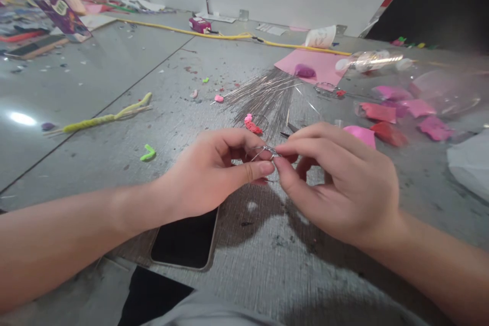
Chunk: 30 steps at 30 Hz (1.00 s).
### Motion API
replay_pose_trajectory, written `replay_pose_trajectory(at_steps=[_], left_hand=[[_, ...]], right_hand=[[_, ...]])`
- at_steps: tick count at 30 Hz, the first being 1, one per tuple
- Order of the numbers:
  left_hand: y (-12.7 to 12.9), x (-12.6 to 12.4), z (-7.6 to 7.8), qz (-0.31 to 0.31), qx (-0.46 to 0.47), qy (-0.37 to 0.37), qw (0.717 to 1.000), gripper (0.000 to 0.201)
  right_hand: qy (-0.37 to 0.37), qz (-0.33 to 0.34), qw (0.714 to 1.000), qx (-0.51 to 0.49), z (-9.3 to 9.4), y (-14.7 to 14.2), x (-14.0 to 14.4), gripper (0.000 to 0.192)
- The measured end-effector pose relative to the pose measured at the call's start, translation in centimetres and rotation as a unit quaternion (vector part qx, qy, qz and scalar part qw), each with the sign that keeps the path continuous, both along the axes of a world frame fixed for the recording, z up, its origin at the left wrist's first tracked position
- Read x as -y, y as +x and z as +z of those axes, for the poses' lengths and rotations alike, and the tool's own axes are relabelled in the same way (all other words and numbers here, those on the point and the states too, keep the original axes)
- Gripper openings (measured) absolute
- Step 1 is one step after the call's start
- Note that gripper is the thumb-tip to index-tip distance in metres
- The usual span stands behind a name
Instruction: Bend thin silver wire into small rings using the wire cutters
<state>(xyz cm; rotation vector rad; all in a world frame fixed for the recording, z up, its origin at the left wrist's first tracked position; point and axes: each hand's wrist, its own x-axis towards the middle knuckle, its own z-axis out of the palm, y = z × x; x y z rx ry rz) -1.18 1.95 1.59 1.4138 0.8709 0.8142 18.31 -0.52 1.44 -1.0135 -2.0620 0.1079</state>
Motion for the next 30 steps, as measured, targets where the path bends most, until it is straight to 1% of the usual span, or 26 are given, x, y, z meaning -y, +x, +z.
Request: replay_pose_trajectory(at_steps=[4,10,14,17,21,25,30], left_hand=[[-0.01,-0.06,-0.04,-0.007,0.024,-0.004,1.000,0.006],[0.01,-0.10,-0.01,-0.013,0.030,0.006,0.999,0.007],[-0.03,-0.05,0.01,-0.021,0.027,0.012,0.999,0.006],[-0.18,-0.05,-0.03,-0.025,0.015,0.031,0.999,0.003],[-0.39,-0.08,0.00,-0.016,-0.015,0.089,0.996,0.004],[-0.46,-0.04,0.19,0.000,-0.079,0.166,0.983,0.007],[-0.46,-0.12,0.09,0.018,-0.125,0.241,0.962,0.007]], right_hand=[[0.027,-0.015,0.999,0.026,-0.17,-0.03,-0.04,0.010],[0.100,-0.020,0.994,0.039,-0.69,-0.02,-0.32,0.008],[0.104,-0.015,0.992,0.062,-0.78,-0.03,-0.29,0.006],[0.102,-0.020,0.992,0.071,-0.68,-0.19,-0.12,0.008],[0.084,-0.018,0.994,0.074,-0.42,-0.41,0.08,0.011],[0.053,0.017,0.996,0.070,-0.13,-0.40,0.03,0.013],[-0.026,0.051,0.997,0.058,0.14,-0.13,-0.30,0.011]])
